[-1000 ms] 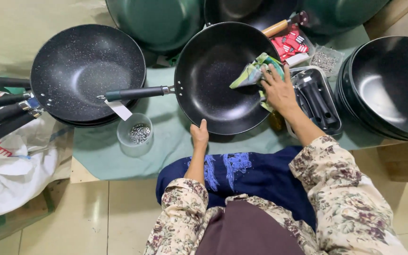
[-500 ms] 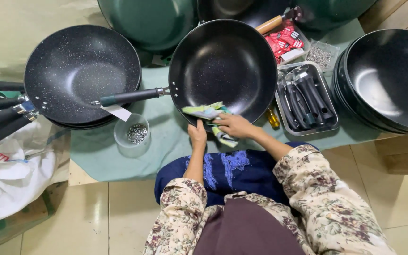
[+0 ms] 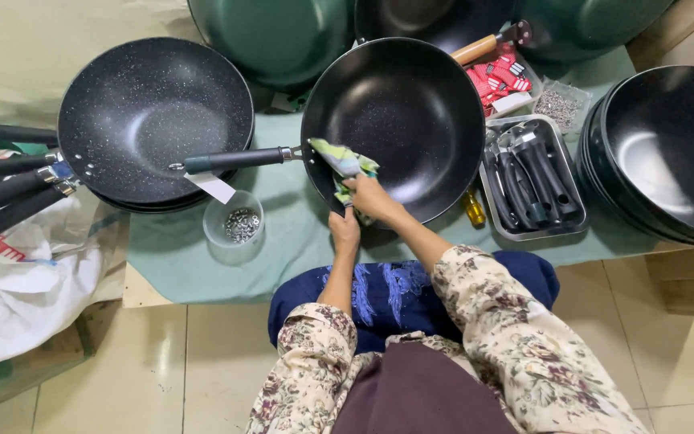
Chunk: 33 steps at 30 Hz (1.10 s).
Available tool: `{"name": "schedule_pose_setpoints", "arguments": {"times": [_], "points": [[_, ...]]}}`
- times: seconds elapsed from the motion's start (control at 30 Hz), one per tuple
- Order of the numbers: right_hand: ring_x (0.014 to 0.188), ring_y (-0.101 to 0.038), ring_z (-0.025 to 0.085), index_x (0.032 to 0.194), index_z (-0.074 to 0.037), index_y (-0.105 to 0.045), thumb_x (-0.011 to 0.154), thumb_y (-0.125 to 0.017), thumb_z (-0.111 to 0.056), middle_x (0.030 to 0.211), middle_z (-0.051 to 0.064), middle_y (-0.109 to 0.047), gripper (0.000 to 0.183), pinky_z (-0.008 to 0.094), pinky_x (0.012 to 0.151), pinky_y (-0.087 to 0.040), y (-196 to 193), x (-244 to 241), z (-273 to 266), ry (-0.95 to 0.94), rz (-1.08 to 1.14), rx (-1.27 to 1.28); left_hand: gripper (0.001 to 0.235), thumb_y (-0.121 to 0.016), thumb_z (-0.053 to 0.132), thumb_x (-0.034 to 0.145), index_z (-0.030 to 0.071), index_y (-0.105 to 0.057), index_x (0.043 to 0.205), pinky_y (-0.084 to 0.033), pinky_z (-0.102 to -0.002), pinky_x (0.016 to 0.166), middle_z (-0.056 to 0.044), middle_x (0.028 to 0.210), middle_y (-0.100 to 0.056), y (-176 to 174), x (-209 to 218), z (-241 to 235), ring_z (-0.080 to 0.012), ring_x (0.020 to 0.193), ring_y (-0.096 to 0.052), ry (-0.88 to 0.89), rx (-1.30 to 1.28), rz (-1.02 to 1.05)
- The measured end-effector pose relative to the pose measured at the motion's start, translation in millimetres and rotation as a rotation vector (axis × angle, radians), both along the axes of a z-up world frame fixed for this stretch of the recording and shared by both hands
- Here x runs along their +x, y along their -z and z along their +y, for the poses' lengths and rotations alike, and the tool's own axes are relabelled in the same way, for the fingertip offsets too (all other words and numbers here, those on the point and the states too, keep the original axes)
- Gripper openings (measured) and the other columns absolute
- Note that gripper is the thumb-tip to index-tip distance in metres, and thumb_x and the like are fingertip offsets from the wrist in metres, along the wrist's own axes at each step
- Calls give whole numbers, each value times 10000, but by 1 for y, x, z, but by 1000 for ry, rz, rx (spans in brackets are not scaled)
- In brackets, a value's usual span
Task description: The person is assembling handles onto various pans using screws and a screwdriver, then cleaning them with a cloth.
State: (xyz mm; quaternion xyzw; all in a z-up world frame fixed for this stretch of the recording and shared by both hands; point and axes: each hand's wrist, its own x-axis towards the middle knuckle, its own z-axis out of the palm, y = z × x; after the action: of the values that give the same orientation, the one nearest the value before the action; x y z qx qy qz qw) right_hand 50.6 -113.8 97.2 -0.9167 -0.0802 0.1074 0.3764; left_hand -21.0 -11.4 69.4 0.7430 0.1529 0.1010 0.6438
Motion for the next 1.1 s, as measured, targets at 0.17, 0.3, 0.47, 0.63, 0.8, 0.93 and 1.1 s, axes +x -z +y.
{"name": "schedule_pose_setpoints", "arguments": {"times": [0.17, 0.3, 0.47, 0.63, 0.8, 0.93, 1.1], "points": [[1287, -595, 347, 1364, -192, -671, 976, -671, -288, 1291, 156, -703, 400, 480, 1108, -464, -41, 38, 50, 98, -230, 212, 289, -562, 162, 991, -74, -658, 855, -479, -349, 658, -229, 757, -664, 1, 2, 0, -243, 763, -644, 14, -35, -27], [1236, -637, 357, 1412, -201, -633, 987, -666, -229, 1246, 167, -715, 427, 477, 1048, -525, -56, 19, 51, 28, -354, 221, 269, -554, 166, 1012, 8, -614, 802, -476, -286, 601, -135, 666, -601, 11, 5, 4, -157, 664, -575, 39, -72, -62], [1312, -556, 323, 1216, -268, -762, 854, -655, -146, 1322, 15, -667, 396, 563, 1054, -456, -9, -6, -44, -195, -326, -247, 404, -632, 146, 880, -165, -589, 1135, -482, -571, 892, -407, 1022, -619, 114, 20, -4, -500, 1042, -623, -9, 45, -176], [1367, -553, 126, 1110, -404, -764, 911, -634, -212, 1343, -173, -678, 305, 636, 1219, -149, -33, -4, -138, -86, -501, -797, 307, -628, 209, 953, -78, -695, 1038, -531, -482, 825, -291, 956, -707, 112, 21, 1, -364, 960, -702, -6, 29, -82], [1534, -300, 381, 1307, -169, -661, 1013, -575, -171, 1638, 161, -411, 306, 606, 1207, -221, 1, 67, -154, 218, -646, -752, 346, -644, 229, 946, -100, -692, 1040, -527, -503, 841, -327, 986, -700, 100, 21, 0, -384, 1010, -698, -29, 19, -45], [1312, -538, 445, 1251, -151, -679, 845, -783, -226, 1420, 187, -547, 426, 600, 1079, -395, 2, 103, -80, 155, -638, -495, 326, -650, 217, 943, -84, -698, 1058, -543, -487, 854, -309, 999, -711, 96, 22, 0, -381, 1014, -704, -35, 17, -37], [1030, -650, 313, 1147, -151, -718, 810, -753, -199, 1049, 69, -617, 343, 433, 957, -496, -3, 53, 11, -176, -510, -136, 349, -614, 157, 927, -123, -664, 1130, -527, -543, 877, -362, 1035, -684, 68, 12, -3, -464, 1090, -655, -33, 62, -97]]}}
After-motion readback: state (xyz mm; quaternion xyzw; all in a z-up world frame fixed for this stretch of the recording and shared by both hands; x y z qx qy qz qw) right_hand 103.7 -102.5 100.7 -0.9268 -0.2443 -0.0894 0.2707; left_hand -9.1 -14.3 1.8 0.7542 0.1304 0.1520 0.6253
